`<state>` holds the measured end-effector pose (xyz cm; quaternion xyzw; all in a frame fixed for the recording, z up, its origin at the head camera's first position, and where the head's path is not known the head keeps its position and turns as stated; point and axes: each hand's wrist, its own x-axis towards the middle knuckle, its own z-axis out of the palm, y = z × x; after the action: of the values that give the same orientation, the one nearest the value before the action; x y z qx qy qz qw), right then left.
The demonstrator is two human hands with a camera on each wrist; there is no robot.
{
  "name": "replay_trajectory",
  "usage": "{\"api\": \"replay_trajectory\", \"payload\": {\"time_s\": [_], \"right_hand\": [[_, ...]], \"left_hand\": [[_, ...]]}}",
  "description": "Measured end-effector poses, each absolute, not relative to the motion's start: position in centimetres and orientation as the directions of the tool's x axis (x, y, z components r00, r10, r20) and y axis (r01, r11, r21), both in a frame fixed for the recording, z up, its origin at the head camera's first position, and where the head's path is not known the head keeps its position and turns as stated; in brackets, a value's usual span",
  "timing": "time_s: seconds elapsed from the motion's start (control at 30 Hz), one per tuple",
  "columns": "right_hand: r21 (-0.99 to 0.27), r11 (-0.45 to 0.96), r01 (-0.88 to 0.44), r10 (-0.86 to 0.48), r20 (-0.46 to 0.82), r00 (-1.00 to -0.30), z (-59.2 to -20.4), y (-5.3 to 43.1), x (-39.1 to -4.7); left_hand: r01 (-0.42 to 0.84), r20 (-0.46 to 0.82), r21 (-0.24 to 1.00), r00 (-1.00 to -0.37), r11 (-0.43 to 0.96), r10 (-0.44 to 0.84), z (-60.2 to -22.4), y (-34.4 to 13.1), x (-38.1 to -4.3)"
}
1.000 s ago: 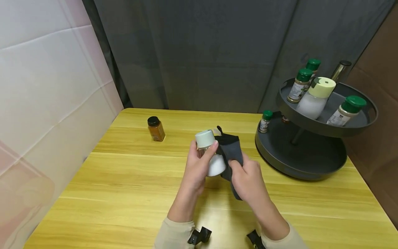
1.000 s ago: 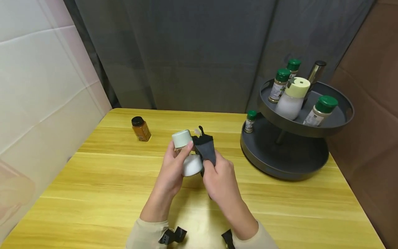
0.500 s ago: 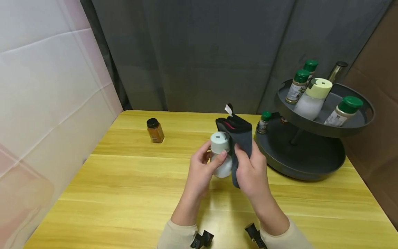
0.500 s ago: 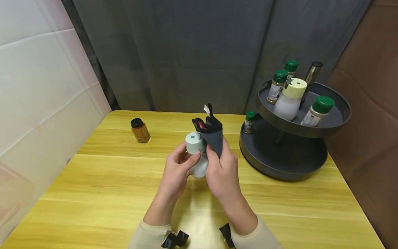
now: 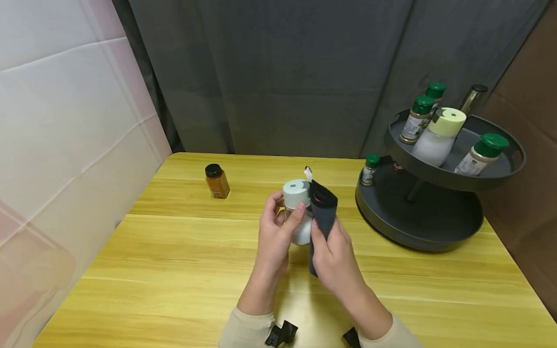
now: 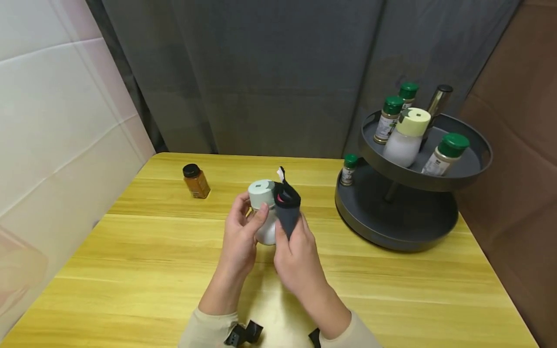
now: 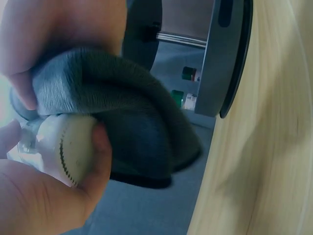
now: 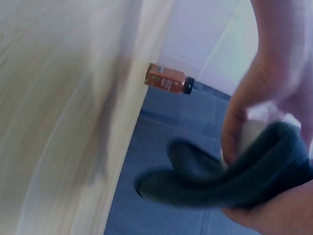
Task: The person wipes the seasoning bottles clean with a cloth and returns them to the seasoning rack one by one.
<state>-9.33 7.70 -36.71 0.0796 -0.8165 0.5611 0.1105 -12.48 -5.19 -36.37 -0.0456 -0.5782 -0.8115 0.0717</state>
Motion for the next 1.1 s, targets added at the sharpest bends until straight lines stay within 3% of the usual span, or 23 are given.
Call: {"api": "replay_trajectory", "payload": {"time_s": [0.1, 0.2, 0.33, 0.5, 0.73, 0.83, 1.1], "right_hand": [[-0.931, 0.332, -0.150, -0.013, 0.155, -0.988, -36.2, 8.2, -9.6], [-0.951, 0.284, -0.119, 0.000, 0.124, -0.992, -35.1, 8.6, -9.8], [-0.958, 0.193, -0.211, 0.042, 0.223, -0.974, -33.7, 8.5, -9.8], [-0.940, 0.210, -0.270, 0.056, 0.288, -0.956, -33.6, 7.8, -9.6], [-0.967, 0.248, -0.063, 0.049, 0.077, -0.996, -35.4, 8.1, -9.8], [-0.974, 0.223, -0.037, 0.034, 0.046, -0.998, -35.3, 8.5, -10.2], [-0.963, 0.106, -0.248, 0.019, 0.252, -0.968, -32.7, 7.8, -10.1]], "left_hand": [[0.184, 0.173, 0.933, -0.983, -0.308, -0.064, -36.4, -5.3, -12.5], [0.193, 0.191, 0.945, -0.981, -0.266, -0.033, -36.6, -5.2, -12.5], [0.194, 0.202, 0.955, -0.979, -0.223, 0.013, -36.9, -4.7, -12.3], [0.206, 0.208, 0.953, -0.978, -0.220, -0.016, -36.7, -4.4, -12.3], [0.198, 0.190, 0.958, -0.980, -0.206, -0.056, -36.4, -4.8, -12.5], [0.200, 0.193, 0.955, -0.980, -0.221, -0.052, -36.5, -4.8, -12.5], [0.233, 0.222, 0.944, -0.972, -0.235, -0.073, -36.4, -4.6, -12.5]]}}
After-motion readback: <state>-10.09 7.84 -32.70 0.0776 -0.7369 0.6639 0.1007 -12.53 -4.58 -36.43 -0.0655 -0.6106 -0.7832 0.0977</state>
